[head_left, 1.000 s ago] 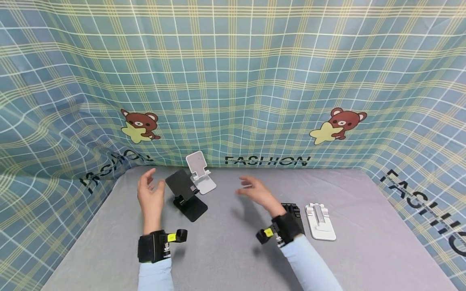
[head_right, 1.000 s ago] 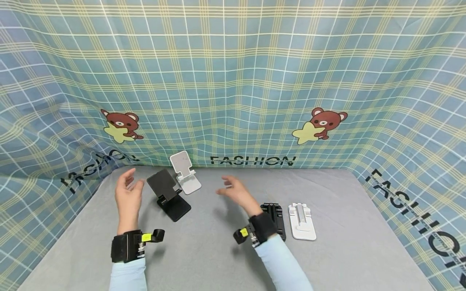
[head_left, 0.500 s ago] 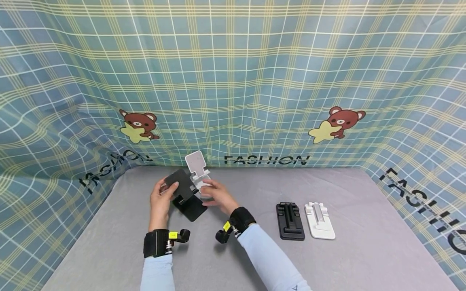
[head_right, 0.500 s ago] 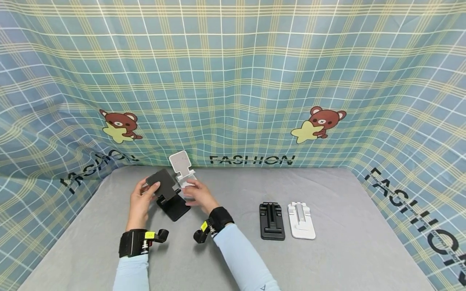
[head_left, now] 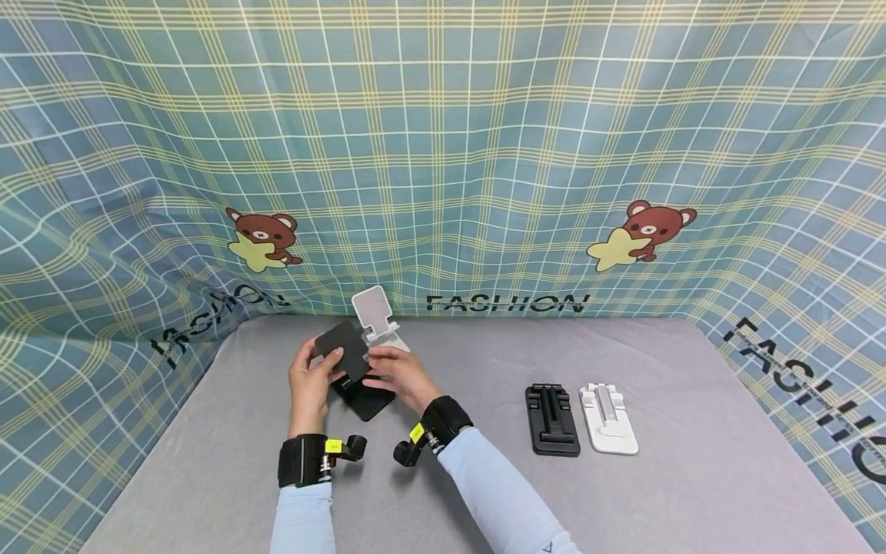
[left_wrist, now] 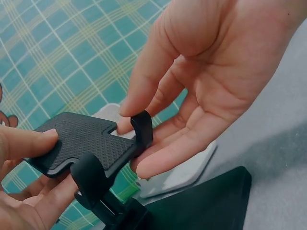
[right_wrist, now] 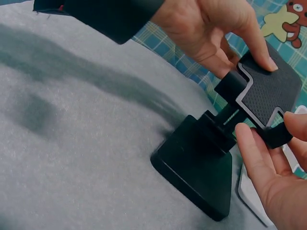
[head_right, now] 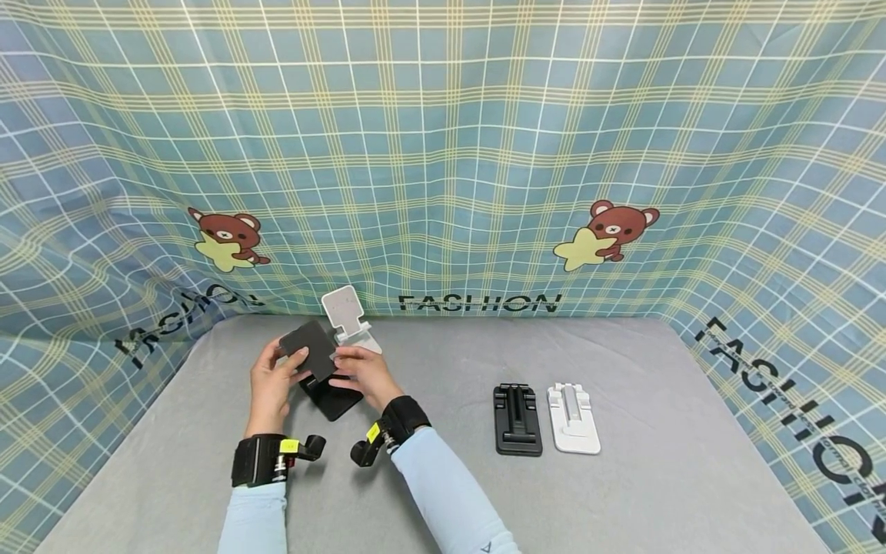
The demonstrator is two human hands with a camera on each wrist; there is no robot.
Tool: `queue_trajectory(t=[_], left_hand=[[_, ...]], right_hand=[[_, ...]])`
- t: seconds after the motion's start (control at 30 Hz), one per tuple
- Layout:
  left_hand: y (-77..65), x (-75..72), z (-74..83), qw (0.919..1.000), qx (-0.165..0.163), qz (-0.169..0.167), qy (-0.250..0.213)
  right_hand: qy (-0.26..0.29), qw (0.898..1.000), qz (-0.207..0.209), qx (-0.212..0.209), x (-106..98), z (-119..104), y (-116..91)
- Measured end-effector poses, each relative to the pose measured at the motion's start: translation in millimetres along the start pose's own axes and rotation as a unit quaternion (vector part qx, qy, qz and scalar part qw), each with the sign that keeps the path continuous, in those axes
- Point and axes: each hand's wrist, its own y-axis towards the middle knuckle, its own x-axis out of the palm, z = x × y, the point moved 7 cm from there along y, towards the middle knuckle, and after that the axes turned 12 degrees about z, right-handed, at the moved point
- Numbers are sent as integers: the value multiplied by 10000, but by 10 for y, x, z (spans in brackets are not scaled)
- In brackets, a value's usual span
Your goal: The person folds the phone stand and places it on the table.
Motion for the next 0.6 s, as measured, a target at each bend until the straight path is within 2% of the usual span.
queue_trajectory(t=[0.27,0.43,0.6], left_hand=[[-128,131,205,9990,143,-417,-96],[-293,303,361,9957,94,-923,-60],[-473,506,431,9893,-16,-1461,-57]], right_hand=[[-174,9998,22,-36,-117,-102,-92],[-412,9988,-50,-272,-276,-298,-324],[-616,9966,-60,-535,-468,-526,-566]])
